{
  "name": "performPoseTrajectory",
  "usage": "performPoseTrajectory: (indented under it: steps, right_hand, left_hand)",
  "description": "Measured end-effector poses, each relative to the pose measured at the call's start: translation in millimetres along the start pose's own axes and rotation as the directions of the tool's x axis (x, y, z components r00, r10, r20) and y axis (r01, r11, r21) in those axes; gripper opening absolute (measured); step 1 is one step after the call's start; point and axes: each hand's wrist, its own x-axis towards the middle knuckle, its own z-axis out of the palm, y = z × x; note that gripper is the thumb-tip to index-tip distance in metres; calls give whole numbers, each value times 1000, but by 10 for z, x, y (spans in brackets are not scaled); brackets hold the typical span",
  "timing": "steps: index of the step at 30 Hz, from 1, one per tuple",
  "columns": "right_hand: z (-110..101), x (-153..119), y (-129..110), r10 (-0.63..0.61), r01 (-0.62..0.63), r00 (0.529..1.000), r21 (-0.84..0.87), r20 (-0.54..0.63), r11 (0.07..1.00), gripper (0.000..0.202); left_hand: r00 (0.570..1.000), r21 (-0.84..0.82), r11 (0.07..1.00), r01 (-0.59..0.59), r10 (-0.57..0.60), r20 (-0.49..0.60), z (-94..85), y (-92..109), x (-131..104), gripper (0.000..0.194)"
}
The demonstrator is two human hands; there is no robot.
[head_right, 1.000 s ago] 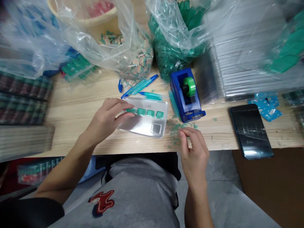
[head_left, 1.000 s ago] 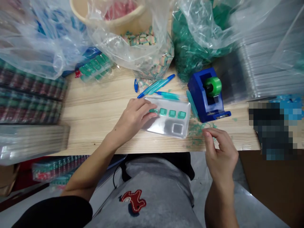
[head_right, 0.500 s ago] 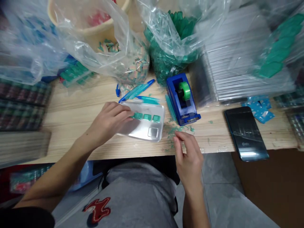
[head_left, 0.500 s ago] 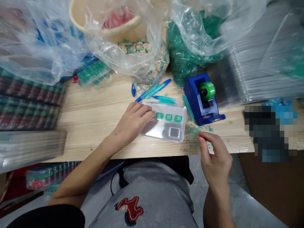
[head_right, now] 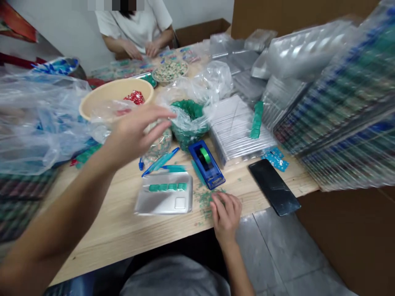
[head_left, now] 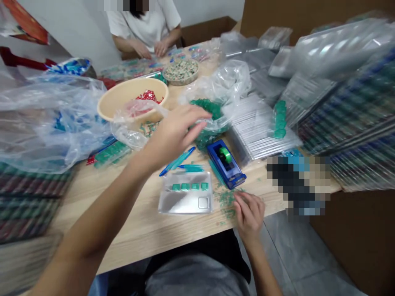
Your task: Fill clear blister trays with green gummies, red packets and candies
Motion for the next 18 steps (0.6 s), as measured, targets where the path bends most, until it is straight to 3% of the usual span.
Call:
performPoseTrajectory:
  steps: [2, 4, 6, 8, 13, 18]
  right_hand:
    - [12, -25, -2, 29, -30, 999, -24, -18, 999, 16]
    - [17, -40, 1, 54, -56, 998, -47, -30, 997, 16]
    - [20, -46, 8, 65, -67, 997, -67, -38, 995, 16]
    - [24, -48, 17, 65, -69, 997, -78, -45, 995, 15]
    - [52, -61, 41, 60, -64, 996, -71, -69, 995, 15]
    - [83, -66, 83, 54, -59, 996, -68, -71, 996, 15]
  left_hand:
    - [993, 69, 997, 35, -42, 108, 227, -199, 515, 23]
    - [937, 175, 970, 167, -212, 279, 529, -404, 898, 21]
    - [854, 252, 936, 244, -331, 401, 809, -535, 1102, 16]
    - [816, 278, 924, 263, -367, 446, 991, -568, 1146, 20]
    - [839, 226, 940, 256, -332, 431, 1028, -500, 1023, 26]
    - [820, 117, 933, 342, -357, 448, 950, -555, 1066, 33]
